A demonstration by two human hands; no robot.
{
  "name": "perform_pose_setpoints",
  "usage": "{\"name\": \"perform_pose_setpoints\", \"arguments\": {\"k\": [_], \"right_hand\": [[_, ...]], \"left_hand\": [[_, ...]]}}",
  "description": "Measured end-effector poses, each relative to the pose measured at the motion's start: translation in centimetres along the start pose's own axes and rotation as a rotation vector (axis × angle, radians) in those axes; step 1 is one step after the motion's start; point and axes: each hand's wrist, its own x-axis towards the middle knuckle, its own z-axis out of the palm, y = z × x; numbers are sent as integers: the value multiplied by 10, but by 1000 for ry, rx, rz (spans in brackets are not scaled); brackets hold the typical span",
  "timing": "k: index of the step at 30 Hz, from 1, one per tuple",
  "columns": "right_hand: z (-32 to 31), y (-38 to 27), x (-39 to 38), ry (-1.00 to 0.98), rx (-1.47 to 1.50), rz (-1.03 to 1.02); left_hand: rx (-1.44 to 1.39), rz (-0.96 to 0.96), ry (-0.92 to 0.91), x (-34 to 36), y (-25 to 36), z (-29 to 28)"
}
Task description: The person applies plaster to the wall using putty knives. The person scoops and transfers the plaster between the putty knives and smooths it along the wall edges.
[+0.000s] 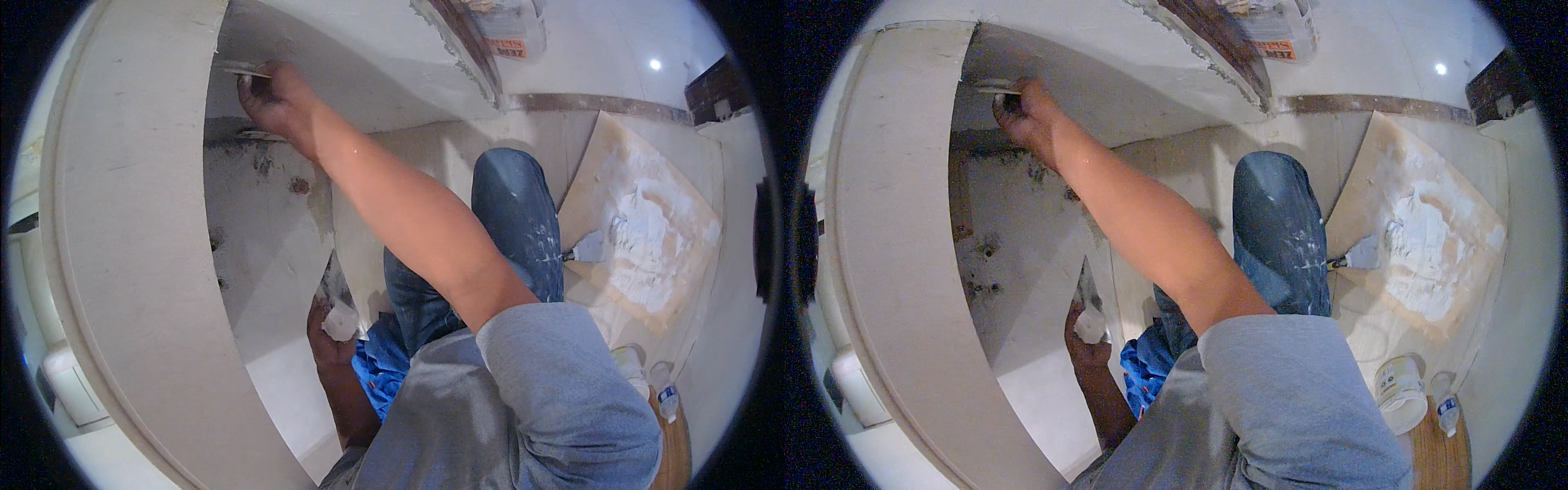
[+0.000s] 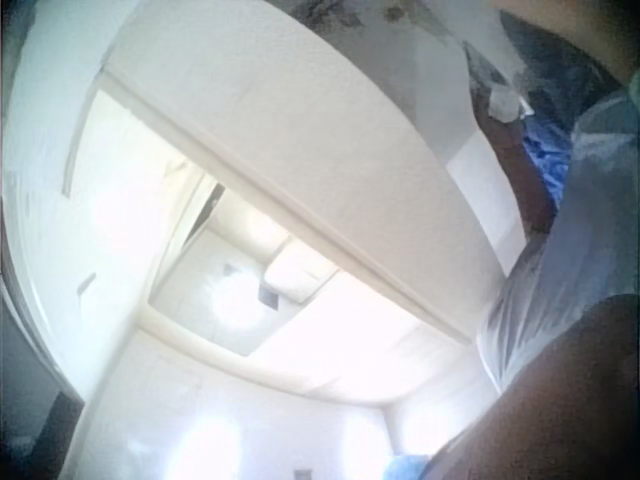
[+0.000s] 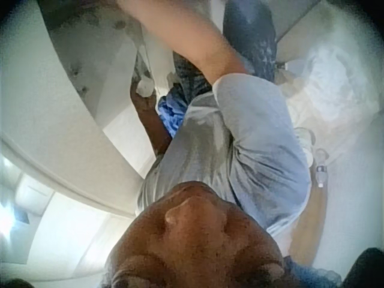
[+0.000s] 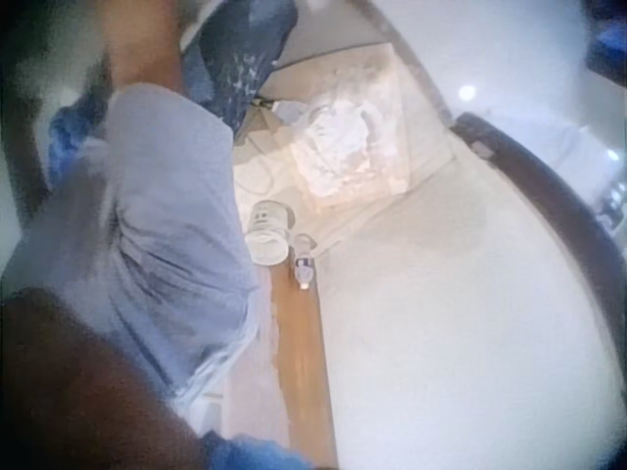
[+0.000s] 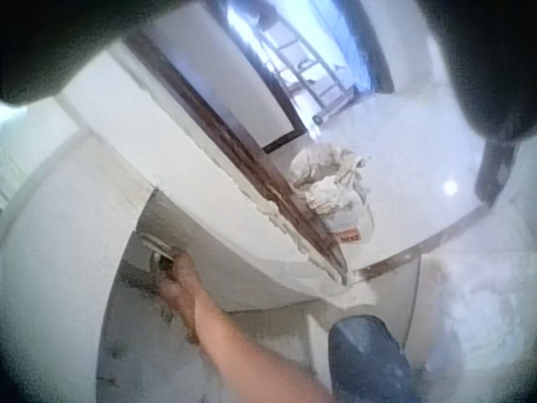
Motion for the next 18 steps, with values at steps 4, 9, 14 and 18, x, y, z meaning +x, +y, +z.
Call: {"name": "perform_pose_setpoints", "arguments": {"k": [4, 9, 14, 18], "right_hand": [[20, -5, -18, -133, 128, 95], [39, -19, -55, -102, 142, -87], [50, -44, -74, -259, 232, 133], [59, -58, -91, -237, 213, 88]], "left_hand": [[-24, -16, 35, -2, 2, 6], [-21, -5, 42, 2, -1, 1], [-29, 4, -14, 0, -2, 13], [42, 10, 25, -2, -2, 17]]}}
